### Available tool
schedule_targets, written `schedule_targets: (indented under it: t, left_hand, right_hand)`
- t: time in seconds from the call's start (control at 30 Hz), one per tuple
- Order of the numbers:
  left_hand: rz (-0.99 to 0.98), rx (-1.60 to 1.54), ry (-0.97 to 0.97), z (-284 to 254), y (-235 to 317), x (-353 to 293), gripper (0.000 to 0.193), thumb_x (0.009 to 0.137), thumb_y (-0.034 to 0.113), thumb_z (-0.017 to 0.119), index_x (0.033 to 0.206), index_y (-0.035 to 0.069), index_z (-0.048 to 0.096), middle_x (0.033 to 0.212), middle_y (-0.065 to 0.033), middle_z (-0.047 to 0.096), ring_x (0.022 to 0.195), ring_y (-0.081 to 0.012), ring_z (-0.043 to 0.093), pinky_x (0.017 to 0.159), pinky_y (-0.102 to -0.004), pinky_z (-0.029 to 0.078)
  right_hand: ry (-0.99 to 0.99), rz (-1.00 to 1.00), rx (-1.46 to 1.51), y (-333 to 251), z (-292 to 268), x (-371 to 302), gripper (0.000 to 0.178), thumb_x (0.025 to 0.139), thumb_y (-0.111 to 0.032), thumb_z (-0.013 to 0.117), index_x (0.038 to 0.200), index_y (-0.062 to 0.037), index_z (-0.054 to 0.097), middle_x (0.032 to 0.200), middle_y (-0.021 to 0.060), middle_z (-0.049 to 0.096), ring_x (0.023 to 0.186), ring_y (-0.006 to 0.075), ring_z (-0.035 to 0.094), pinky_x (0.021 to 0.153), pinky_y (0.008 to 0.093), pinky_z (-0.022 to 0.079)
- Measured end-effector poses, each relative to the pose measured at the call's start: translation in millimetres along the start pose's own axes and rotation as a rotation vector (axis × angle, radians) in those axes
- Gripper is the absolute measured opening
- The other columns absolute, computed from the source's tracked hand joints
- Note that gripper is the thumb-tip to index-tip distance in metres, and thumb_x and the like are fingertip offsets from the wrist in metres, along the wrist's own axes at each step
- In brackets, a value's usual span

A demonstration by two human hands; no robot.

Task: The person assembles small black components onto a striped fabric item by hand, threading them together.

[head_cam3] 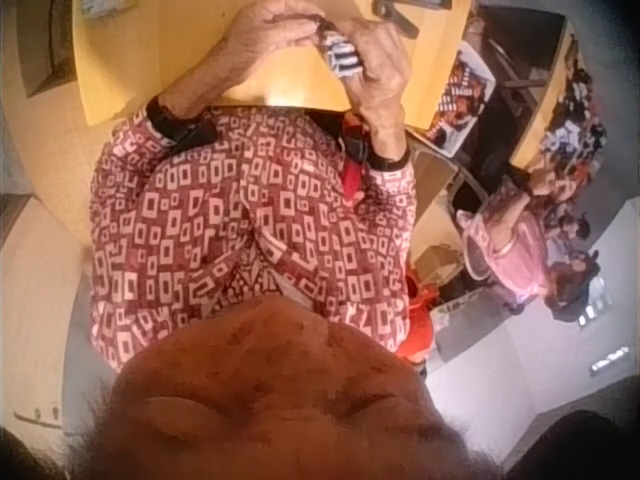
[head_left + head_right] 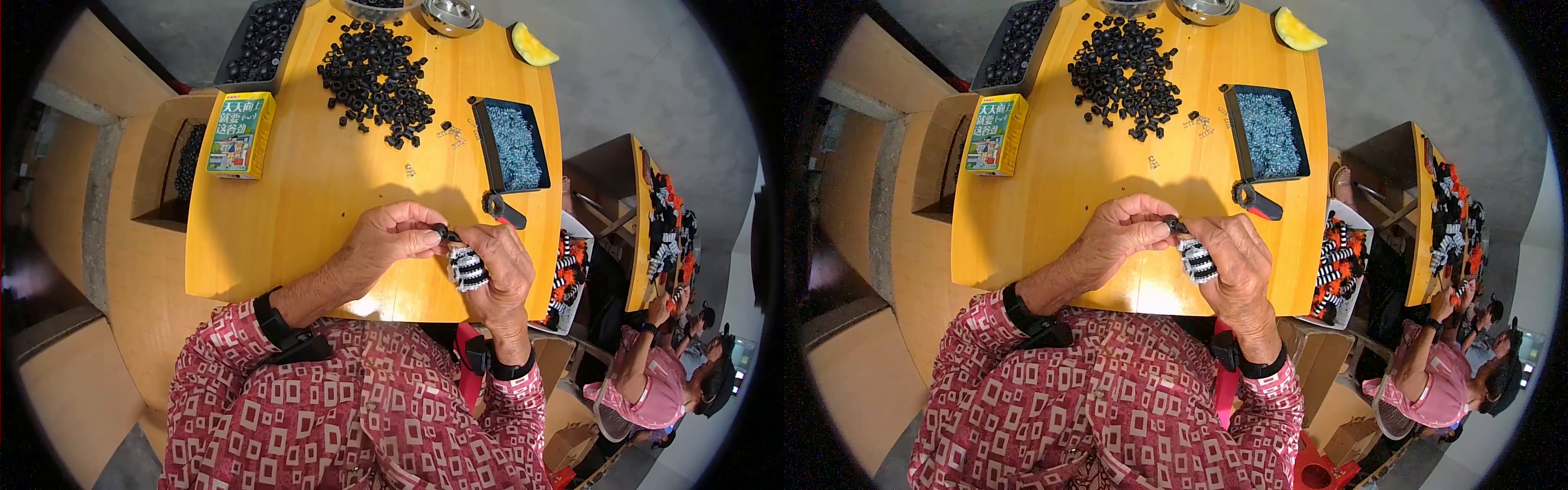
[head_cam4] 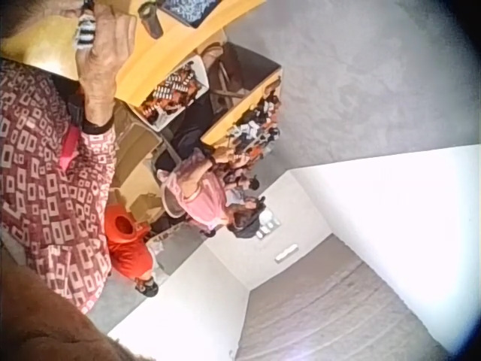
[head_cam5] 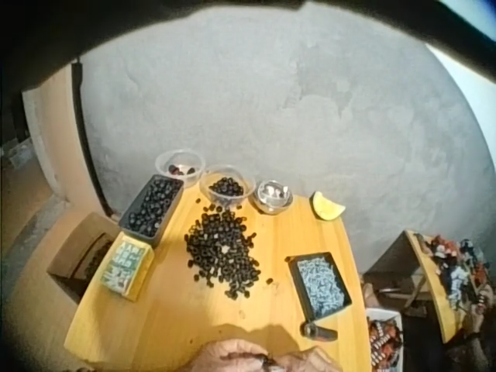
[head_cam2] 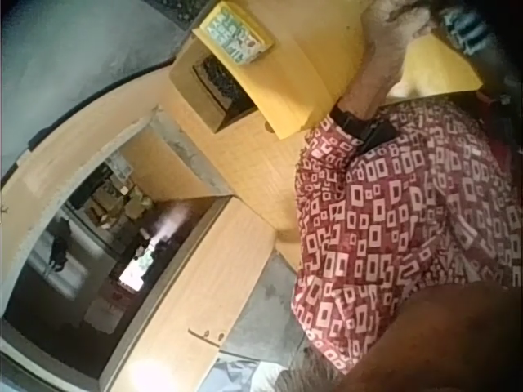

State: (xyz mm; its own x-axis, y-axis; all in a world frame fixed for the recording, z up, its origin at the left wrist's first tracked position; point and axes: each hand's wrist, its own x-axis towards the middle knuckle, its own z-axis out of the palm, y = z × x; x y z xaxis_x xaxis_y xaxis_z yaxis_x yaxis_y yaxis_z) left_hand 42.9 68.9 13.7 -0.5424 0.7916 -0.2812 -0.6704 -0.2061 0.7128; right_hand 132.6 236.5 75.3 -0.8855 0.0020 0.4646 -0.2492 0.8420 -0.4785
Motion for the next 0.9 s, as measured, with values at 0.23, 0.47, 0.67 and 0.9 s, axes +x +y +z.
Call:
schedule_targets:
  t: [0.23, 0.47, 0.67, 0.9]
  left_hand:
    - [-0.001, 0.004, 0.006, 0.6, 0.8, 0.1, 0.023, 0.096, 0.007, 0.065, 0.117, -0.001, 0.063, 0.107, -0.0075, 0.067, 0.097, -0.0157, 0.067, 0.089, -0.0287, 0.056]
    - [0.001, 0.021, 0.021, -0.4, 0.4, 0.7, 0.023, 0.095, 0.008, 0.066, 0.117, -0.001, 0.063, 0.107, -0.0066, 0.067, 0.096, -0.0145, 0.067, 0.089, -0.0280, 0.056]
    - [0.038, 0.063, 0.038, -0.8, 1.7, -0.5, 0.024, 0.094, 0.008, 0.066, 0.116, -0.001, 0.063, 0.107, -0.0065, 0.067, 0.096, -0.0142, 0.067, 0.088, -0.0285, 0.056]
    - [-0.015, -0.027, -0.021, -4.3, -2.4, 0.7, 0.025, 0.097, 0.015, 0.066, 0.118, 0.002, 0.063, 0.106, -0.0047, 0.068, 0.100, -0.0128, 0.066, 0.091, -0.0285, 0.054]
  right_hand:
    - [-0.041, -0.016, -0.044, -1.2, -3.0, 3.6, 0.040, 0.065, 0.006, 0.075, 0.104, -0.0006, 0.069, 0.090, 0.0125, 0.066, 0.079, 0.0284, 0.062, 0.069, 0.0366, 0.051]
    - [-0.080, -0.017, -0.036, -2.3, -3.5, 7.2, 0.042, 0.063, 0.006, 0.075, 0.104, 0.0005, 0.068, 0.091, 0.0130, 0.065, 0.080, 0.0294, 0.062, 0.071, 0.0377, 0.052]
    - [-0.107, -0.033, -0.061, -3.6, -2.2, 10.4, 0.042, 0.063, 0.006, 0.076, 0.104, 0.0000, 0.068, 0.091, 0.0135, 0.066, 0.080, 0.0295, 0.062, 0.071, 0.0382, 0.052]
    - [-0.078, 0.044, 0.057, 3.6, 1.6, 3.2, 0.040, 0.066, 0.005, 0.075, 0.106, -0.0017, 0.069, 0.090, 0.0120, 0.066, 0.080, 0.0288, 0.063, 0.071, 0.0373, 0.051]
